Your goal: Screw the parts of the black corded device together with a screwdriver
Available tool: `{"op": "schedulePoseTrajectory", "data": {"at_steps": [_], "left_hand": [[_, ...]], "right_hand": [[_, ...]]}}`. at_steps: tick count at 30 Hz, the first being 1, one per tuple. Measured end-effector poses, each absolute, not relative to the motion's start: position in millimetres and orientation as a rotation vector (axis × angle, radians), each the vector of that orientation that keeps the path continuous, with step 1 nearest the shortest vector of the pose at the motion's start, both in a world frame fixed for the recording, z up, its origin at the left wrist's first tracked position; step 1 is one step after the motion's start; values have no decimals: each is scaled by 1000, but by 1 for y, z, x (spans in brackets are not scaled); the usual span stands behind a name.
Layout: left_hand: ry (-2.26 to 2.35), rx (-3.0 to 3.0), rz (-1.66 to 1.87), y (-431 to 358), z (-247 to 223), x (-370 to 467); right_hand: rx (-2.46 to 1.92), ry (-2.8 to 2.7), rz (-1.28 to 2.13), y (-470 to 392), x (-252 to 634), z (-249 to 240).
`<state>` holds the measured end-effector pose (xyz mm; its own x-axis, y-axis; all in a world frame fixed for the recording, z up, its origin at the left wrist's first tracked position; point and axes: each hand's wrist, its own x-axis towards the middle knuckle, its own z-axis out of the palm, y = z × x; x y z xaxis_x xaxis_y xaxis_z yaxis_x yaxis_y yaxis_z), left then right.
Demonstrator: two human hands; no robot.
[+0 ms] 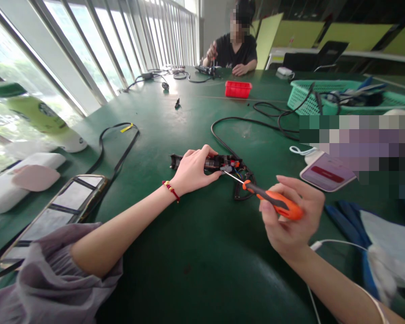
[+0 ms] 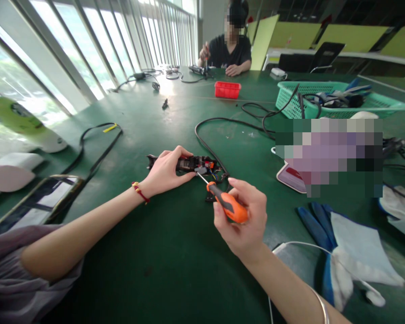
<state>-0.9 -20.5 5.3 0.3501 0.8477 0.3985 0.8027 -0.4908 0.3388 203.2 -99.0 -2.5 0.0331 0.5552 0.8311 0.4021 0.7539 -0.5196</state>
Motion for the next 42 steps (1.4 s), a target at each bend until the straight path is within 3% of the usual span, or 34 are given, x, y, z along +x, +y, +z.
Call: {"op": "schedulePoseTrajectory", "data": {"at_steps": [16,23,28,42], "left_hand": [[1559,2522,828,-22,4,0],[1566,2531,842,-21,2,0],[1565,2532,833,-22,3,1],[1561,2526,834,-22,3,1]], "right_hand": [[-832,-1590,306,-99,206,-8],[-831,-1593,174,-100,203,-3],[-896,-1676,328,-101,204,-3],[-946,-1595,167,-103,200,2]]}}
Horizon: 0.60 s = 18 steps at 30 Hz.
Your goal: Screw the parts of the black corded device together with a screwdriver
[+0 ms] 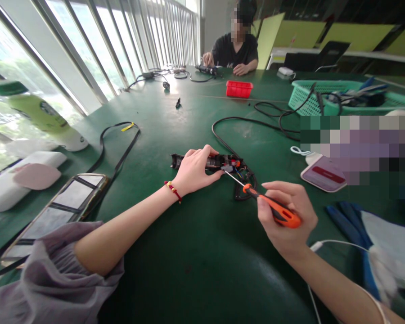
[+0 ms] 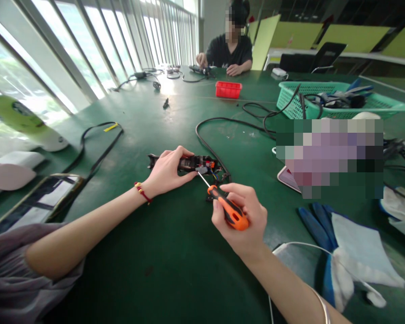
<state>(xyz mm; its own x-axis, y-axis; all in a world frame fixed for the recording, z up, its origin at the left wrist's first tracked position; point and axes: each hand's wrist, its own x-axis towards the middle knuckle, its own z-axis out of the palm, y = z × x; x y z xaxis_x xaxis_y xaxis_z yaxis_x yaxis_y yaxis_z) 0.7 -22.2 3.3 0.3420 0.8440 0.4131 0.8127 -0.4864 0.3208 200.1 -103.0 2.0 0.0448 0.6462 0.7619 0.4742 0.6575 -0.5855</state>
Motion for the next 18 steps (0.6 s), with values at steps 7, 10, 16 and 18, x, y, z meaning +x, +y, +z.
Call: {"op": "schedulePoseTrajectory", "data": {"at_steps": [7,10,16,18], "left_hand": [[1557,2524,830,-21,3,1],[1559,2524,828,-21,3,0],[1555,2527,833,-22,3,0],[1558,2523,826,-22,3,0]], "right_hand": [[-960,-1618,306,-105,201,1],[-983,-1582,237,-106,200,0],[-865,-1573,280,-104,200,0],[-953,-1627,331,-106,200,3]]}}
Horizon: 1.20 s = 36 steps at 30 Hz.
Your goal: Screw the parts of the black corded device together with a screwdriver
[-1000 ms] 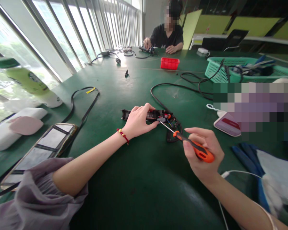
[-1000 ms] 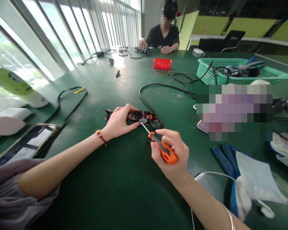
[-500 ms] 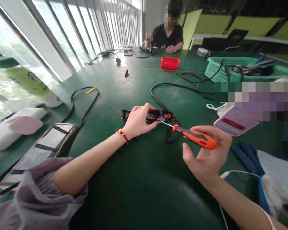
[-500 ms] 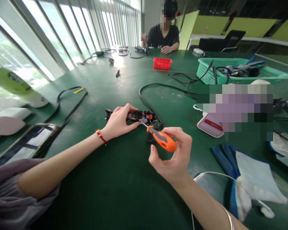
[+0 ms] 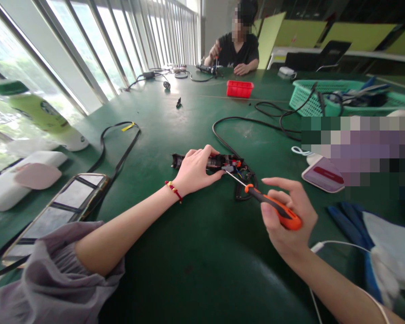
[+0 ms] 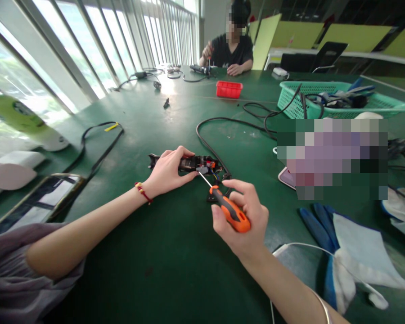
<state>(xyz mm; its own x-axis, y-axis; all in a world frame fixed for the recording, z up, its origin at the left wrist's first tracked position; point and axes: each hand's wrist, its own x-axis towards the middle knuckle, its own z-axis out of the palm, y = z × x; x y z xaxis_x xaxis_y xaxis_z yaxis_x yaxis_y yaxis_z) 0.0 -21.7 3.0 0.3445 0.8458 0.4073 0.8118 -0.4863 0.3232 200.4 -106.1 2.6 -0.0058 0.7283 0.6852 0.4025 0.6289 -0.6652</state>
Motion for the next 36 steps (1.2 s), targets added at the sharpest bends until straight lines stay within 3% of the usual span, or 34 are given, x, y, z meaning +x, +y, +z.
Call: {"op": "schedulePoseTrajectory", "data": {"at_steps": [24,30,36], "left_hand": [[1558,2529,829,-21,2,1],[1559,2518,827,-22,4,2],[1571,2513,819,-21,3,1]], "right_hand": [[-970,-1689,197,-105,204,1],[-808,-1570,142,-100,200,2],[-982,-1671,200,-104,202,1]]}}
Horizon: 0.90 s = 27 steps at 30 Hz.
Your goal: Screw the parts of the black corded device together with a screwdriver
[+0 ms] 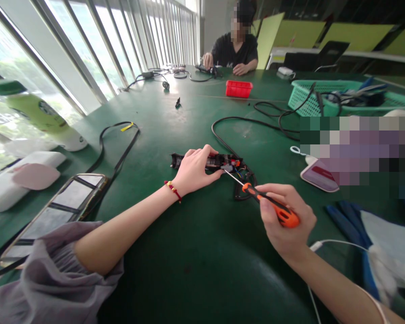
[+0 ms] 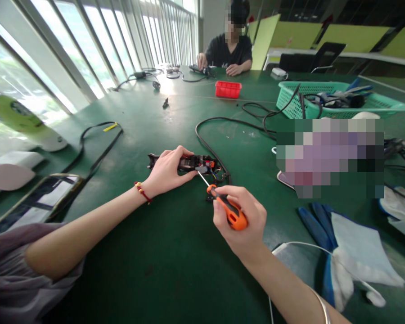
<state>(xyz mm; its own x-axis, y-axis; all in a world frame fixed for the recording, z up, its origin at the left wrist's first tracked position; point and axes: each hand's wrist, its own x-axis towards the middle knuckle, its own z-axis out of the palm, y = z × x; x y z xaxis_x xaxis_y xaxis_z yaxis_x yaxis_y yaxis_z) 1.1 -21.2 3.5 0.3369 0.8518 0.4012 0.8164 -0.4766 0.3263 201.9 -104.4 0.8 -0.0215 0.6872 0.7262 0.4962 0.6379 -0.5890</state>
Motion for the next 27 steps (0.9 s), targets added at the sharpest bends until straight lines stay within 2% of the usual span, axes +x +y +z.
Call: {"op": "schedulePoseTrajectory", "data": {"at_steps": [5,11,16,22,27], "left_hand": [[1569,2524,824,-22,3,1],[1570,2520,816,-22,4,2],[1562,2519,823,-22,4,1],[1548,2533,838,-21,2,1],[1554,2526,843,-22,2,1]], "right_hand": [[-806,-1582,157,-99,203,-1],[-995,-1699,237,-105,203,3],[-834,-1579,105,-98,203,-1],[-978,-1731,195,-103,204,3],[-849,-1597,117,-100,203,1]]}}
